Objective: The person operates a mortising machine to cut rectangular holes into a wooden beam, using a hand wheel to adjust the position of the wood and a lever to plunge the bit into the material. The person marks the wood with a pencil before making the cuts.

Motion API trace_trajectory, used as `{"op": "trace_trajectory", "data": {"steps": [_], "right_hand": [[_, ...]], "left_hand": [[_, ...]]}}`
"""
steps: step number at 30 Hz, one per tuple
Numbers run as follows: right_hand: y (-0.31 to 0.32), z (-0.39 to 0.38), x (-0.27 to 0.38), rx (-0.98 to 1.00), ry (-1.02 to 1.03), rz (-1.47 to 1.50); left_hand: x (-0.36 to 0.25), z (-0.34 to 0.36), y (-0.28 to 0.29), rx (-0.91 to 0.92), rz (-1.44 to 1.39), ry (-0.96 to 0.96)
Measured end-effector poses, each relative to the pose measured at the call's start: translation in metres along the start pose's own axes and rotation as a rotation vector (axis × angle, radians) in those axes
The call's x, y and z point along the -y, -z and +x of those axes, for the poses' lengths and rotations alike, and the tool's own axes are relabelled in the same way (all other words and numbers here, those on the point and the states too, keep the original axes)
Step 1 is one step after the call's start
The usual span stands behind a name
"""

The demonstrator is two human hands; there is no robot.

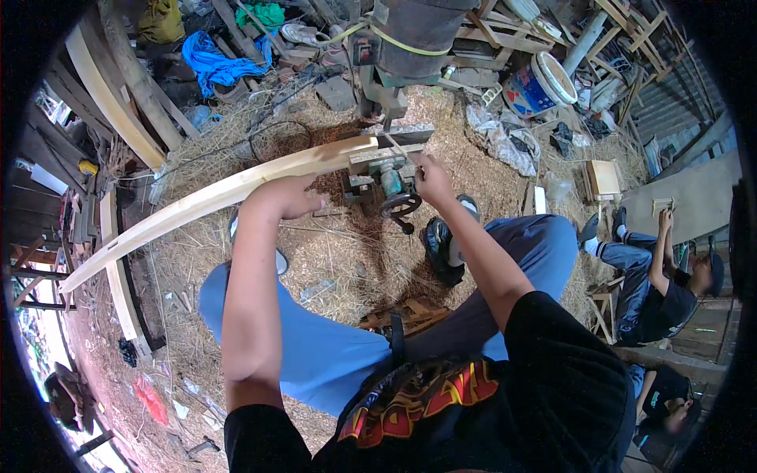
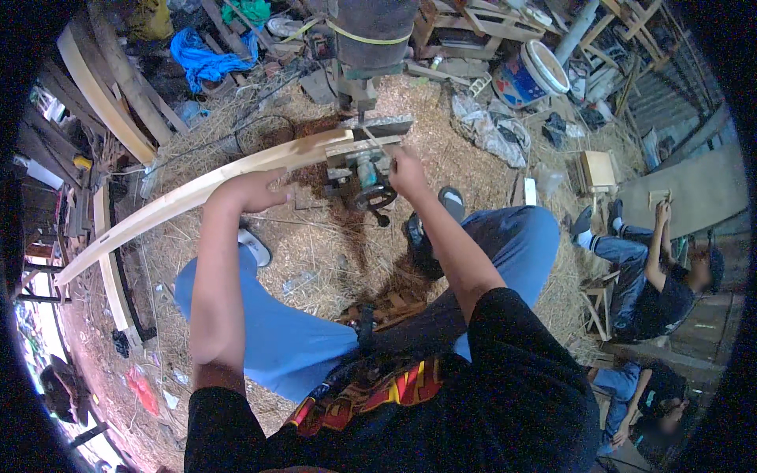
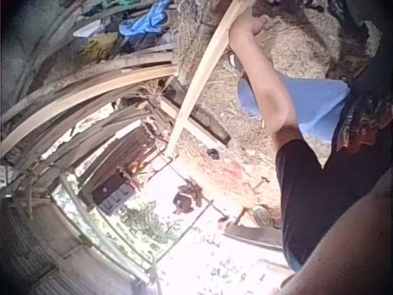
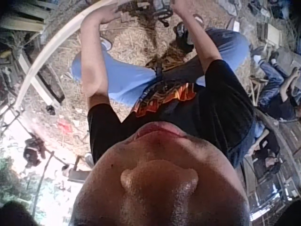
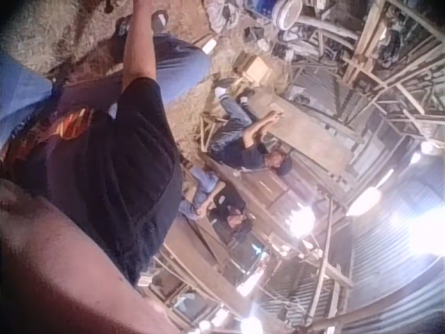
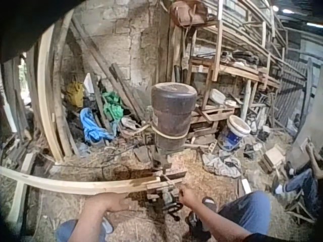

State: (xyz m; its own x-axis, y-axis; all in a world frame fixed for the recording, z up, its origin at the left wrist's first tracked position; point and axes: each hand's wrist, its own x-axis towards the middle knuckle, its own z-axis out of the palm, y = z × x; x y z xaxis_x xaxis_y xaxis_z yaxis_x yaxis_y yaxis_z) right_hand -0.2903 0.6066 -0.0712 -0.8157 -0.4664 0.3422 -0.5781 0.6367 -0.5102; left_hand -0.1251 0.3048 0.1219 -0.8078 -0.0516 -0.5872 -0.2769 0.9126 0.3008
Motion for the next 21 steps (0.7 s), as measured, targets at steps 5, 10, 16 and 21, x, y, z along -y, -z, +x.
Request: {"op": "trace_trajectory", "data": {"steps": [5,10,16,21], "right_hand": [[-0.017,0.018,-0.002,0.009,-0.044,0.154],[-0.031,0.038,0.004,0.107,0.0,0.271],[-0.053,0.043,-0.017,0.052,0.096,0.094],[-0.022,0.002,-0.082,-0.38,-0.292,-0.043]], "left_hand": [[0.018,0.018,-0.012,-0.012,0.083,0.029],[0.035,0.03,-0.009,0.052,0.154,0.064],[0.023,0.049,0.0,0.03,0.147,0.08],[0.002,0.048,0.012,0.067,0.112,0.049]]}}
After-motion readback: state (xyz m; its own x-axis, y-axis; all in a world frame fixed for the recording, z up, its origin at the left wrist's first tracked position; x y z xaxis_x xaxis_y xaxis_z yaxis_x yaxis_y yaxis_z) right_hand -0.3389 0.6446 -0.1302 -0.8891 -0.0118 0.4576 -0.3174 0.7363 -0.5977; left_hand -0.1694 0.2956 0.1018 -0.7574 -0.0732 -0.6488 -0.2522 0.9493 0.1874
